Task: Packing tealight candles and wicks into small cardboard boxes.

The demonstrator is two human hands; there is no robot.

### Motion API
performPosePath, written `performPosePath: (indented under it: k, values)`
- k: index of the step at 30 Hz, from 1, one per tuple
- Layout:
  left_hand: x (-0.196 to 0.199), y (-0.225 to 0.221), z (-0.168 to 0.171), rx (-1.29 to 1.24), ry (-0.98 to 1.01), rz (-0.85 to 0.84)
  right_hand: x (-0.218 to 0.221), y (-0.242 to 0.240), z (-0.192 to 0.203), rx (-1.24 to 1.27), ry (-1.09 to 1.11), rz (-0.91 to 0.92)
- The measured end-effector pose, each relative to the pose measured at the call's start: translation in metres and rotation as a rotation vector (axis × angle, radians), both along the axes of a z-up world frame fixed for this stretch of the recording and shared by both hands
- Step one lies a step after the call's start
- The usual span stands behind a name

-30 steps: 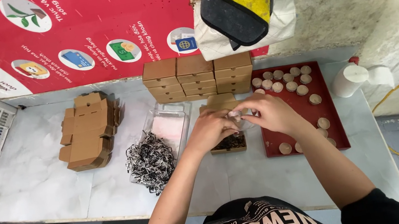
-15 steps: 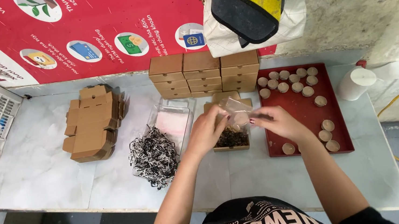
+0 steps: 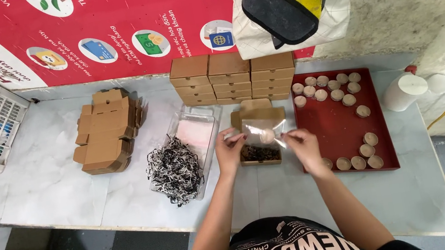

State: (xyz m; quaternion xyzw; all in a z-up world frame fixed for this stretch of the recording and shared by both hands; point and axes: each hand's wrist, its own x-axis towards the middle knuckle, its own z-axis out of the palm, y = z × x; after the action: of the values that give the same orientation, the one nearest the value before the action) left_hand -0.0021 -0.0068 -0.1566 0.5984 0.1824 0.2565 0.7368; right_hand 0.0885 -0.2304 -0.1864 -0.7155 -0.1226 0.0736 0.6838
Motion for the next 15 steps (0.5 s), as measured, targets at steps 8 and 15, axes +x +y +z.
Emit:
performPosePath:
  k: [8,15]
  values:
    - [-0.006,0.007,-0.091,0.434,0.341,0.086,-0.017,0.019,-0.048,-0.332,0.129,-0.059]
    - [-0.008,0.008,-0.109,0.498,0.381,0.016,-0.025,0.032,-0.043,-0.382,-0.108,-0.151]
